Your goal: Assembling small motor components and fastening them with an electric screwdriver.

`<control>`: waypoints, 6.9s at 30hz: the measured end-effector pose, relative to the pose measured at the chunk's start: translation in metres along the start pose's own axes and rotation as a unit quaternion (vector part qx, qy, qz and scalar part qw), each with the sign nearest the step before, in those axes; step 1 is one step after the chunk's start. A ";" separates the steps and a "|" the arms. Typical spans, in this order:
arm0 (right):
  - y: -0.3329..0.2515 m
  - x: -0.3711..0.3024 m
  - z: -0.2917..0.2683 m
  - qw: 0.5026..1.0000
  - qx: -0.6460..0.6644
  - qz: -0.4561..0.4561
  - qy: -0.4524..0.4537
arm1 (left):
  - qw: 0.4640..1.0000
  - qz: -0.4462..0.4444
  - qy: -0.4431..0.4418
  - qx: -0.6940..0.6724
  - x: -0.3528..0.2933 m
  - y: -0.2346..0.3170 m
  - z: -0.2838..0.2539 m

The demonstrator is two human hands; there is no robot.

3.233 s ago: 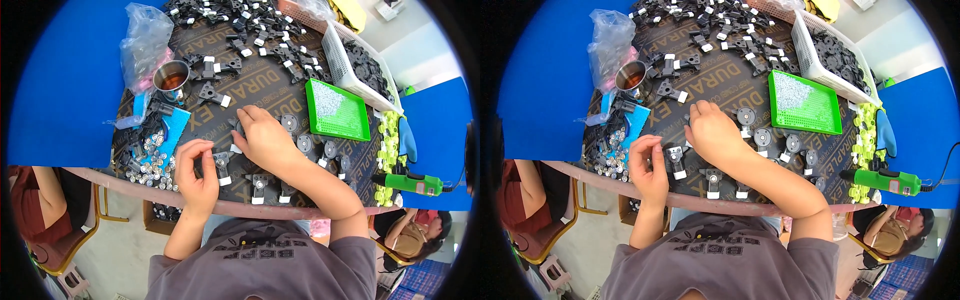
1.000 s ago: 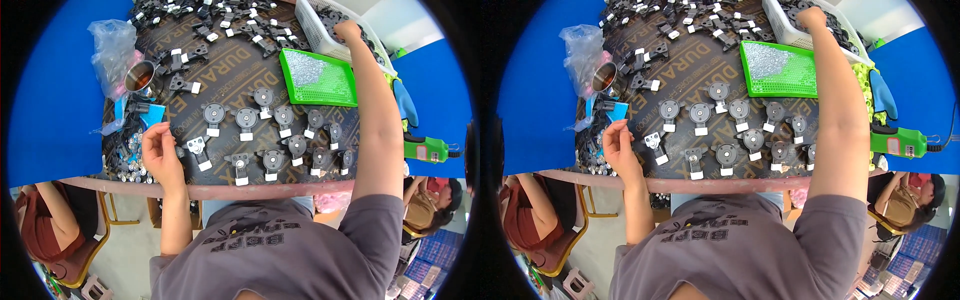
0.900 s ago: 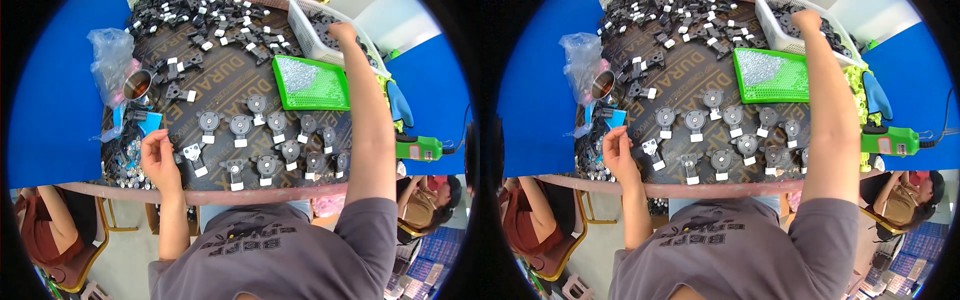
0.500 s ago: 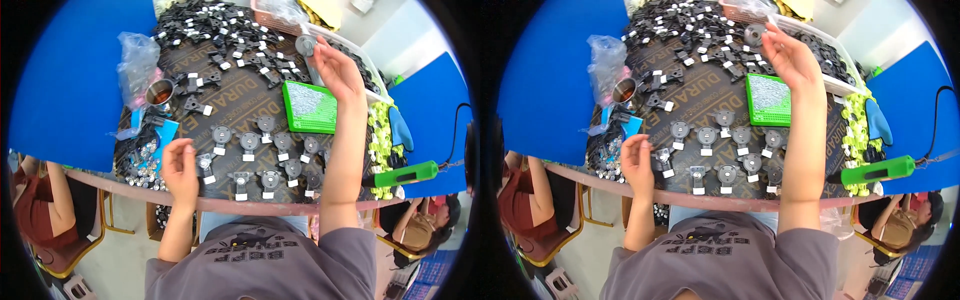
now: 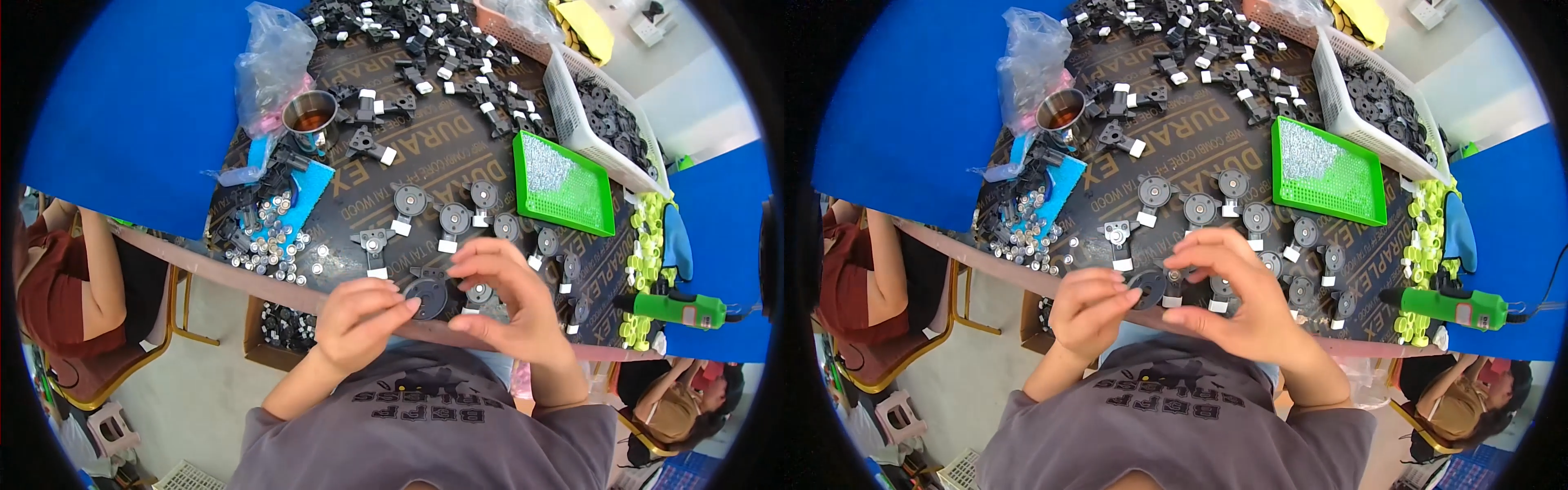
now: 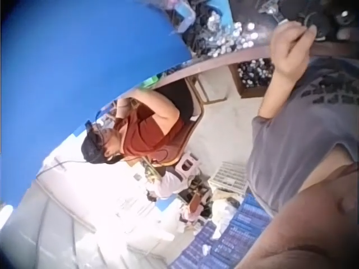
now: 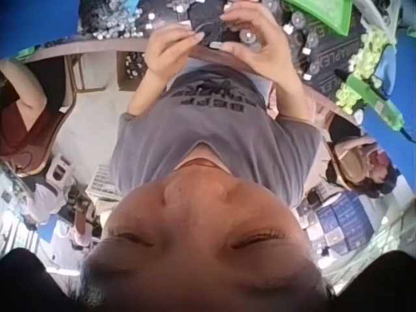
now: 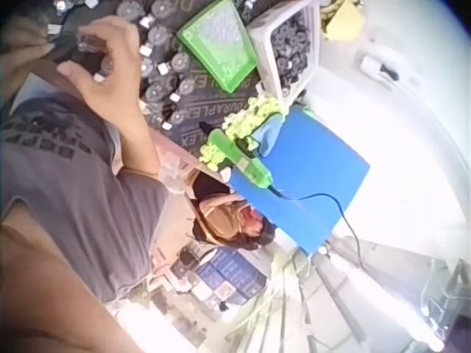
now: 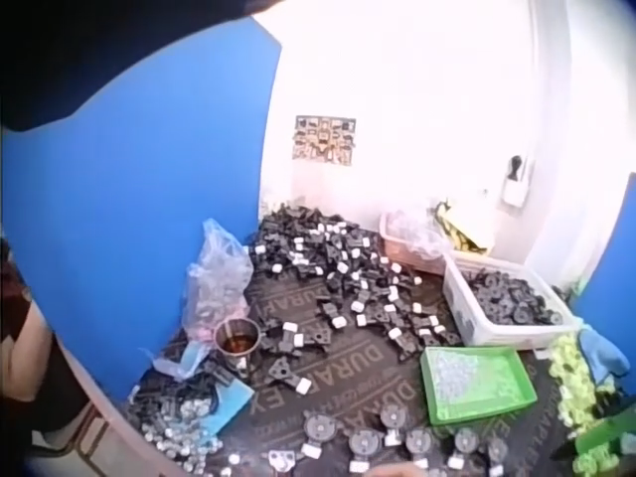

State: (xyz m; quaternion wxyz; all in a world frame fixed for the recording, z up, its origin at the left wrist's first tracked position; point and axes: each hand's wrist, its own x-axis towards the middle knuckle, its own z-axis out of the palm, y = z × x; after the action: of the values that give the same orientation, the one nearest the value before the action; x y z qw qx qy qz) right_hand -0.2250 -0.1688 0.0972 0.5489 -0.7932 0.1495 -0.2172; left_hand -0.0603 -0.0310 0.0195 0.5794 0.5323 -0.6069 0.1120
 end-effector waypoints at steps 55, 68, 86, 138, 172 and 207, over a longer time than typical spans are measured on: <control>0.112 0.169 -0.274 0.688 -0.532 0.223 0.440 | 0.979 -0.101 -0.139 0.108 -0.036 -0.010 0.019; 0.156 0.159 -0.306 0.691 -0.559 0.355 0.289 | 0.989 -0.069 -0.031 0.127 -0.046 -0.010 0.026; 0.023 0.139 -0.070 0.973 0.035 -0.094 0.206 | 0.976 -0.215 0.015 -0.030 -0.021 -0.003 0.007; 0.049 0.078 0.017 0.952 -0.294 -0.087 0.007 | 0.937 -0.212 -0.189 0.205 -0.018 -0.031 -0.010; 0.060 0.081 0.051 0.951 -0.283 -0.036 -0.119 | 0.945 -0.236 -0.147 0.174 -0.022 -0.032 -0.006; 0.033 -0.036 -0.230 0.862 -0.004 -0.173 0.477 | 0.972 -0.074 -0.148 0.165 0.073 0.040 0.062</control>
State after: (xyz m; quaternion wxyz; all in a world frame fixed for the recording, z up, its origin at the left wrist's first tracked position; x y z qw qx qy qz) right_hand -0.3735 -0.3486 0.1298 0.3613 -0.6082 0.2542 -0.6595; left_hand -0.1103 -0.0990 0.0797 0.3945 0.6745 -0.6179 0.0873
